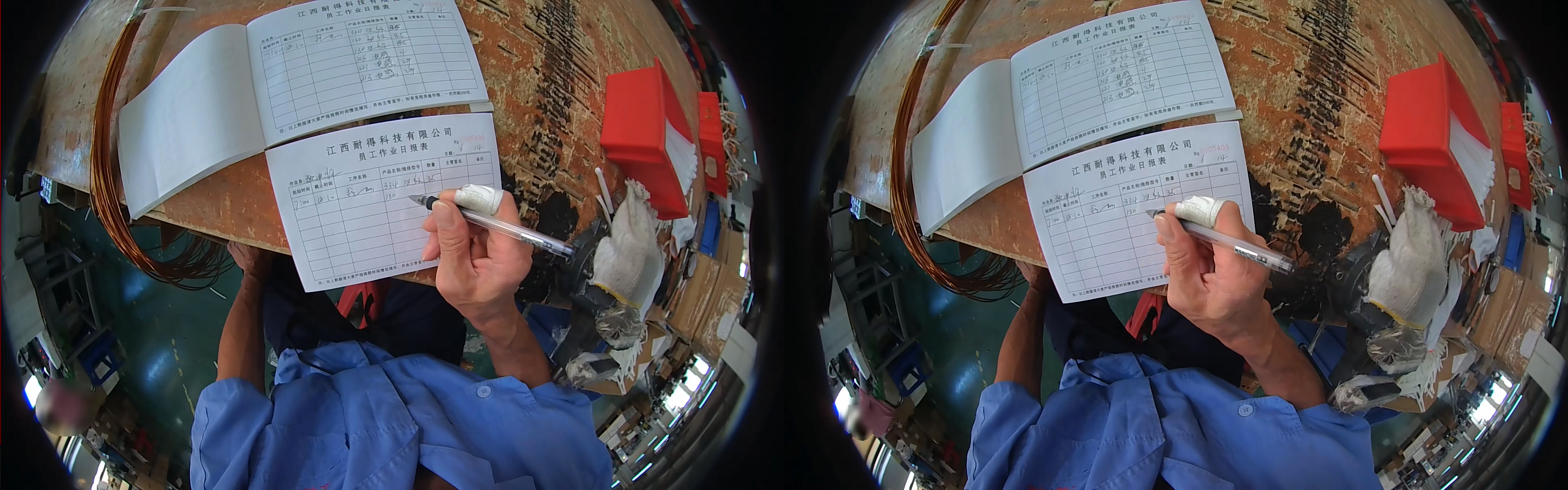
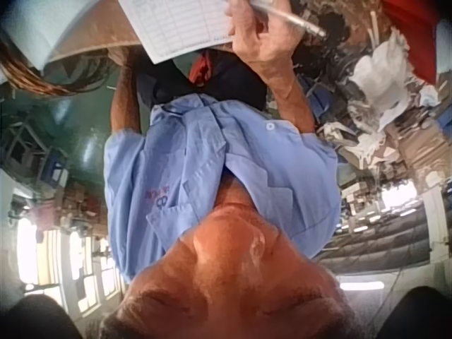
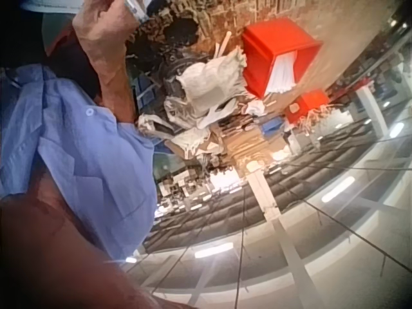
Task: The recorder writes in a production logbook, then organizes industrial components and copper wire on a workbench.
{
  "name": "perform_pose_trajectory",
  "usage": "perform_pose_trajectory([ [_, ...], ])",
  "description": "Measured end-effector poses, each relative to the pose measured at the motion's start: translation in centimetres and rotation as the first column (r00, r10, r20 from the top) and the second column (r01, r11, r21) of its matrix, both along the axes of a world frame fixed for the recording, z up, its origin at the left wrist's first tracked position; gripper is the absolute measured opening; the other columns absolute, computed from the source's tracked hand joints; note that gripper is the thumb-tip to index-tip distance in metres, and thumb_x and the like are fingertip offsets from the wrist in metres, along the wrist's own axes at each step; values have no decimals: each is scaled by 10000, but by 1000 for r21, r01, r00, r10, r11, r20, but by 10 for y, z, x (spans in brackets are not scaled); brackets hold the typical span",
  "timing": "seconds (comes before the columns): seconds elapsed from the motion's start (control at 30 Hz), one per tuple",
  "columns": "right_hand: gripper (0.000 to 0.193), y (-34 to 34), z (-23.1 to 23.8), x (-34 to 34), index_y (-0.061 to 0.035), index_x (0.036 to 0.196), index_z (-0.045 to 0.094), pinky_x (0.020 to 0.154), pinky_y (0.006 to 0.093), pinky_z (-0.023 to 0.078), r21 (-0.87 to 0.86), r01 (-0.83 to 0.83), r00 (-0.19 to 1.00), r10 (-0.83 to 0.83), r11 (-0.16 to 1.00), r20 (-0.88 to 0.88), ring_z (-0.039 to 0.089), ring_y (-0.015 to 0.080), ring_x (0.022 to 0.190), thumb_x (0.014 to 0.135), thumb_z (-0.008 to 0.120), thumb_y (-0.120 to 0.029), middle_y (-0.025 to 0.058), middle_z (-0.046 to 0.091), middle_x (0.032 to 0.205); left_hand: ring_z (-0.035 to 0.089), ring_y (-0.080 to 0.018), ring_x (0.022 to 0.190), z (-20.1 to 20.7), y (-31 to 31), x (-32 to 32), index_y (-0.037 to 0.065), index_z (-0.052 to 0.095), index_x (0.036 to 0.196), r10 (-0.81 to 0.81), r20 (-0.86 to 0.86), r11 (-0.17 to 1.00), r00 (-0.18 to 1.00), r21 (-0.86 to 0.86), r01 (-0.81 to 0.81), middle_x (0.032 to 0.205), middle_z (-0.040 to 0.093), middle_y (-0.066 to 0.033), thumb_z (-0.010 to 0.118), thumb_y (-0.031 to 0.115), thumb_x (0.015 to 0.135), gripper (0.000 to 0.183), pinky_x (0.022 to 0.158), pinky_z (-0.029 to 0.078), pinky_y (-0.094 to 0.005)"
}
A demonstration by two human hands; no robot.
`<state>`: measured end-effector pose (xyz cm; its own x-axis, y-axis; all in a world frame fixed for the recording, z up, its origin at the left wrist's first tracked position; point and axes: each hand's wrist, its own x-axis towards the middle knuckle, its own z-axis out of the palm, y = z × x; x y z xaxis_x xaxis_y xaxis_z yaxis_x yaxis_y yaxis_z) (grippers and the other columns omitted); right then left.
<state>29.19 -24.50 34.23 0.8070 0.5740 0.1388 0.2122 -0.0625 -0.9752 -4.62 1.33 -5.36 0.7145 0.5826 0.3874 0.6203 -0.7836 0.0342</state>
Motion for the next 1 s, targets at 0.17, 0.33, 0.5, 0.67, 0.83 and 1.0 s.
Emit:
perform_pose_trajectory([
  [0.17,199,1,-3,3,78,1008,609,491,227,555,-28,-37,999,37,999,19,698,102,599,1013,691,-104,109,705,781,486,-356,1326,3,0,-2,129,558,1459,10,20,1000,1000,17,-10,1438,553,-110,691,610,854,784,1031,411,-499],
  [0.33,214,2,-5,2,81,1009,611,485,223,552,-29,-33,998,35,999,55,700,104,600,1017,690,-117,115,707,788,475,-338,1357,17,-4,1,151,562,1463,113,-268,961,957,-214,-174,1466,545,-94,672,625,864,771,1034,409,-505],
  [0.5,212,3,-3,2,80,1002,614,485,224,552,-30,-28,999,29,999,40,699,104,597,1018,690,-118,112,708,790,484,-336,1359,17,-3,1,152,575,1447,27,-122,998,992,-61,-34,1477,542,-100,699,597,860,746,1047,414,-516],
  [0.67,200,3,-3,3,75,991,612,479,226,545,-26,-18,999,19,999,31,698,107,590,1017,688,-109,106,704,781,511,-354,1310,24,-5,11,107,582,1425,-25,-3,999,1000,-46,25,1438,554,-130,735,563,847,752,989,447,-519],
  [0.83,191,3,-1,3,68,991,609,472,226,533,-51,-37,997,41,998,70,695,106,584,1013,692,-103,93,691,764,524,-372,1265,19,-1,0,91,593,1404,-66,-120,988,991,134,82,1393,566,-140,740,560,846,743,966,453,-516],
  [1.0,186,4,0,3,64,994,608,475,228,536,-22,-19,999,20,1000,29,694,106,584,1014,690,-101,87,689,761,524,-371,1255,16,0,-2,99,598,1399,24,-240,1000,970,-2,-26,1392,565,-134,711,586,859,736,991,438,-509],
])
